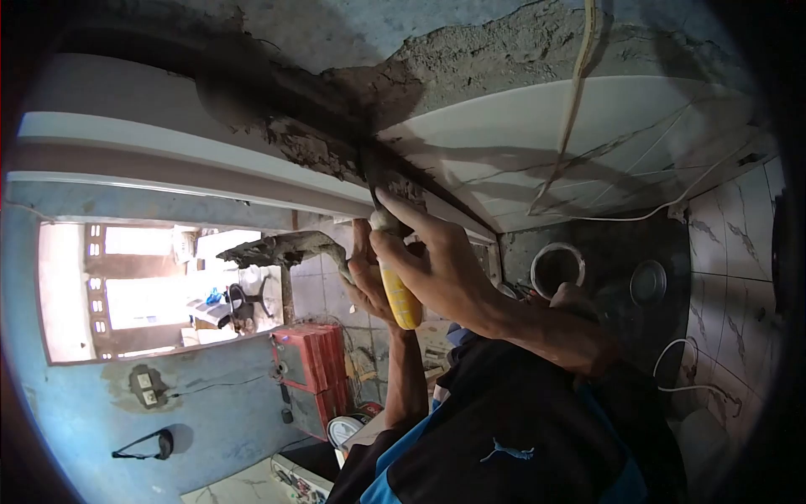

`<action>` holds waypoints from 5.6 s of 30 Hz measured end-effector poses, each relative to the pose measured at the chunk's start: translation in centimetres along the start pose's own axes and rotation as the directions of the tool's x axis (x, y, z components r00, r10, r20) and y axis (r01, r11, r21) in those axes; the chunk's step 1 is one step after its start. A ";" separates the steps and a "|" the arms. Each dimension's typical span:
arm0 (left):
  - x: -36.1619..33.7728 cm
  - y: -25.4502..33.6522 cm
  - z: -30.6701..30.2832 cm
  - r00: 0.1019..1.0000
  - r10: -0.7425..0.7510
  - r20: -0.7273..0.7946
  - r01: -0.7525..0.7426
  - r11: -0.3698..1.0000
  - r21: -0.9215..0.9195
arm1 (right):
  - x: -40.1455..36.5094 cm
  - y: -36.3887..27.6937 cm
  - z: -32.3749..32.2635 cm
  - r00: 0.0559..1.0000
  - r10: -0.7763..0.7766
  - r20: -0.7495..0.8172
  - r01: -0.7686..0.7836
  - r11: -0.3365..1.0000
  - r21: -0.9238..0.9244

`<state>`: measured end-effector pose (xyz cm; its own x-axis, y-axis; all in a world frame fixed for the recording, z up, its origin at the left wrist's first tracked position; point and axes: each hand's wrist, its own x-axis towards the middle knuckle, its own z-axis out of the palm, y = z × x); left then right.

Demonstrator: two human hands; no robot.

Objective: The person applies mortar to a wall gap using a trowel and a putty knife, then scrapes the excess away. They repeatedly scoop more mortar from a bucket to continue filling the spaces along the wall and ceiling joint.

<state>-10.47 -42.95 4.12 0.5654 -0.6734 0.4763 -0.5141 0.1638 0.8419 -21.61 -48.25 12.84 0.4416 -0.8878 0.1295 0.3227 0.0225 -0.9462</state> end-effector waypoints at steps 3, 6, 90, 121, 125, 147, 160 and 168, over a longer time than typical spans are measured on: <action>0.3 -1.5 0.7 0.952 -0.305 0.015 0.247 0.740 -0.626 | 0.7 0.3 0.0 0.996 -0.072 0.045 0.078 0.985 -0.156; -0.3 -2.7 -0.6 0.992 -0.123 -0.014 0.118 0.972 -0.203 | 0.9 0.2 -1.1 0.995 -0.064 0.076 0.075 0.985 -0.157; -2.6 1.1 -2.8 0.973 -0.182 -0.141 0.151 0.967 -0.207 | -3.9 3.8 -5.9 0.937 0.348 0.034 -0.343 0.895 0.286; 0.7 -2.9 -0.7 0.996 0.008 0.090 0.022 0.947 -0.321 | -0.7 6.3 -5.7 0.991 0.087 0.105 -0.062 0.973 -0.224; 0.8 -3.2 -0.8 0.994 0.028 0.105 0.005 0.952 -0.307 | -1.6 2.7 -9.1 0.873 0.400 0.280 -0.332 0.907 -0.260; 0.8 -3.8 -0.9 0.991 0.056 0.122 -0.010 0.937 -0.350 | 10.2 -5.4 -10.3 0.548 0.655 0.519 -0.512 0.754 -0.412; -2.3 0.2 -2.5 0.969 -0.247 -0.009 0.246 0.967 -0.062 | -0.3 -4.4 -10.3 0.768 -0.217 0.602 0.559 0.685 -0.466; -5.9 3.5 -4.0 0.931 -0.345 -0.123 0.365 0.849 0.381 | -4.1 -1.2 -4.8 0.630 -0.243 0.738 0.746 -0.074 -0.661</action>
<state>-13.05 -35.53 5.24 0.7825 -0.5948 0.1841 -0.4764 -0.3816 0.7921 -27.81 -46.80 12.01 0.8171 -0.2253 0.5306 -0.2480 -0.9683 -0.0292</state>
